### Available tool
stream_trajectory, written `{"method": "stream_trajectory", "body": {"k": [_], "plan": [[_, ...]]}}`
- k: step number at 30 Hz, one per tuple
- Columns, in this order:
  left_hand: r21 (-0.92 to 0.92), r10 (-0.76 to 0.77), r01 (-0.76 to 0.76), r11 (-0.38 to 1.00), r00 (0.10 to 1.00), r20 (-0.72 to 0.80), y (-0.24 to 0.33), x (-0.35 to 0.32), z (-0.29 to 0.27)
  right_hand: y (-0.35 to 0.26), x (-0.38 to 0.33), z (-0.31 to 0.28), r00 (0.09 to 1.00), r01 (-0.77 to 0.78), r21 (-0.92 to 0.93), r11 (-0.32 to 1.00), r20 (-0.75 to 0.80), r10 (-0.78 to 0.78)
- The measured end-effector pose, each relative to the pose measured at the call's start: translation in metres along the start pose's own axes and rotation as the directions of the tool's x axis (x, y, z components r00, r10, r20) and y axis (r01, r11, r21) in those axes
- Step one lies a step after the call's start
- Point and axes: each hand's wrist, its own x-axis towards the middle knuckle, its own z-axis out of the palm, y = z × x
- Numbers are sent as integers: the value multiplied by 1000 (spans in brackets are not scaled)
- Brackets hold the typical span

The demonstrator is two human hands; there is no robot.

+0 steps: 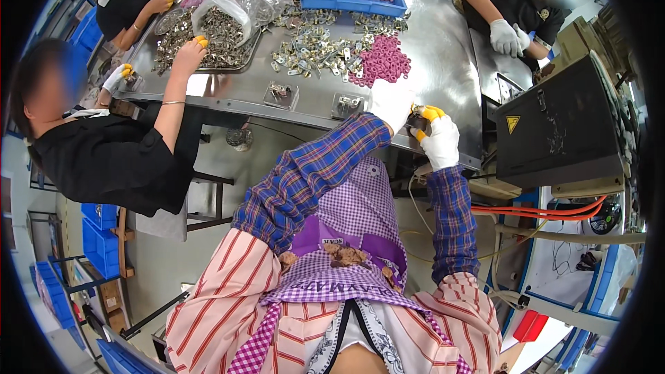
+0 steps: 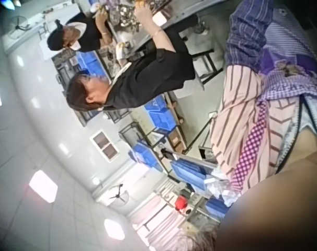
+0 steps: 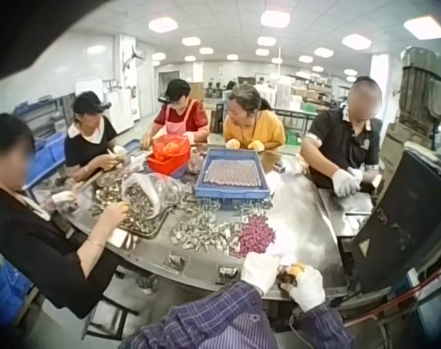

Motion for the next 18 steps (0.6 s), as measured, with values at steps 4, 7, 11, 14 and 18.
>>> {"method": "stream_trajectory", "body": {"k": [4,7,11,14,18], "plan": [[-12,-64,64,998,998,-20,-12,-4,-17,11,20,2,987,-145,25,989,74,143],[-86,-191,176,981,960,-204,-35,-25,-30,16,35,6,900,-427,-77,901,68,432],[-266,-556,521,811,828,-72,-62,-51,-57,56,75,15,810,-566,-252,785,8,587],[-272,-718,706,654,692,71,-68,-63,-46,64,91,22,781,-601,-294,743,-19,625],[-337,-743,774,536,622,248,-70,-70,-21,73,95,29,764,-631,-253,733,-41,644]]}}
